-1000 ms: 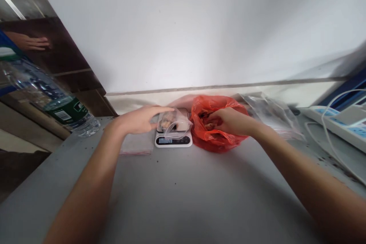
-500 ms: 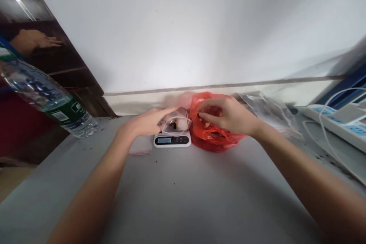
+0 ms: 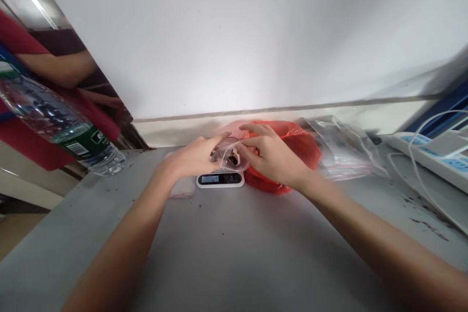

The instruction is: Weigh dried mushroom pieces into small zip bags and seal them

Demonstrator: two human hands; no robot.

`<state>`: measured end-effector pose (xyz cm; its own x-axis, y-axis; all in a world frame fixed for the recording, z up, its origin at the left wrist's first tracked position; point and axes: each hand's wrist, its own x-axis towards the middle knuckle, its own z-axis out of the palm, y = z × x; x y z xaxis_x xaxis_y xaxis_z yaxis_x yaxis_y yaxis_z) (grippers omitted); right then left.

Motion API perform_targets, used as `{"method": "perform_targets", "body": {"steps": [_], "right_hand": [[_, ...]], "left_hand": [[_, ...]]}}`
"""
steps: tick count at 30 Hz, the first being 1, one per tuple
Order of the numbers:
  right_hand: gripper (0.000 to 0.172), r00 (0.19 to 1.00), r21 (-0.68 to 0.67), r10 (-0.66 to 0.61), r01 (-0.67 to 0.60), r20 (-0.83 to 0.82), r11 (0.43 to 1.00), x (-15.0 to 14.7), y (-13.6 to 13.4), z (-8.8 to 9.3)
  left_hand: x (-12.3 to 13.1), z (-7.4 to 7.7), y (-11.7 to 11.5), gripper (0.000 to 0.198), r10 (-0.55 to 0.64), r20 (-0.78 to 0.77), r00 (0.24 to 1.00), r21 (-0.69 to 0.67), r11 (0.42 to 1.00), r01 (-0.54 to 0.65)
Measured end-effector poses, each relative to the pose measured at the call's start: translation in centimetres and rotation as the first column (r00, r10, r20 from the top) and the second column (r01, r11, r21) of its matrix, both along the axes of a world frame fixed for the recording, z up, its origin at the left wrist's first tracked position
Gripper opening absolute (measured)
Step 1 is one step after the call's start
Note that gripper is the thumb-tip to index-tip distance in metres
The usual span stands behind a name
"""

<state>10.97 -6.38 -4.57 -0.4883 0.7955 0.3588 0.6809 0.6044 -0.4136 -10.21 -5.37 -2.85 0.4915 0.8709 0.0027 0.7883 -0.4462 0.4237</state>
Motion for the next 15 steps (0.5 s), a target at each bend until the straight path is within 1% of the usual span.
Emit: {"method": "perform_targets", "body": {"steps": [3, 6, 8, 10, 13, 15], "right_hand": [[0.021, 0.981, -0.084, -0.062, 0.078, 0.182, 0.993, -0.9, 0.2, -0.2], [0.021, 0.952, -0.068, -0.113, 0.138, 0.284, 0.988, -1.8, 0.4, -0.6], [0.022, 0.948, -0.014, -0.122, 0.132, 0.293, 0.991, -2.1, 0.7, -0.9], [0.026, 0.955, 0.023, -0.106, 0.103, 0.278, 0.994, -2.2, 0.9, -1.0], [0.036, 0.973, 0.005, -0.075, 0.076, 0.220, 0.997, -2.1, 0.9, -0.6], [0.035, 0.987, -0.032, -0.031, 0.037, 0.159, 0.999, -1.8, 0.7, -0.1]], "left_hand": [[0.3, 0.3, -0.2, 0.067, 0.009, -0.124, 0.992, -0.063, 0.998, -0.017], [0.4, 0.4, -0.3, 0.067, 0.011, -0.151, 0.988, -0.065, 0.998, -0.021], [0.4, 0.3, -0.3, 0.071, 0.011, -0.155, 0.988, -0.065, 0.998, -0.022], [0.4, 0.2, -0.3, 0.074, 0.019, -0.157, 0.987, -0.066, 0.997, -0.029], [0.4, 0.3, -0.2, 0.074, 0.042, -0.181, 0.982, -0.068, 0.996, -0.055], [0.4, 0.3, -0.1, 0.076, 0.063, -0.208, 0.976, -0.062, 0.995, -0.077]]}}
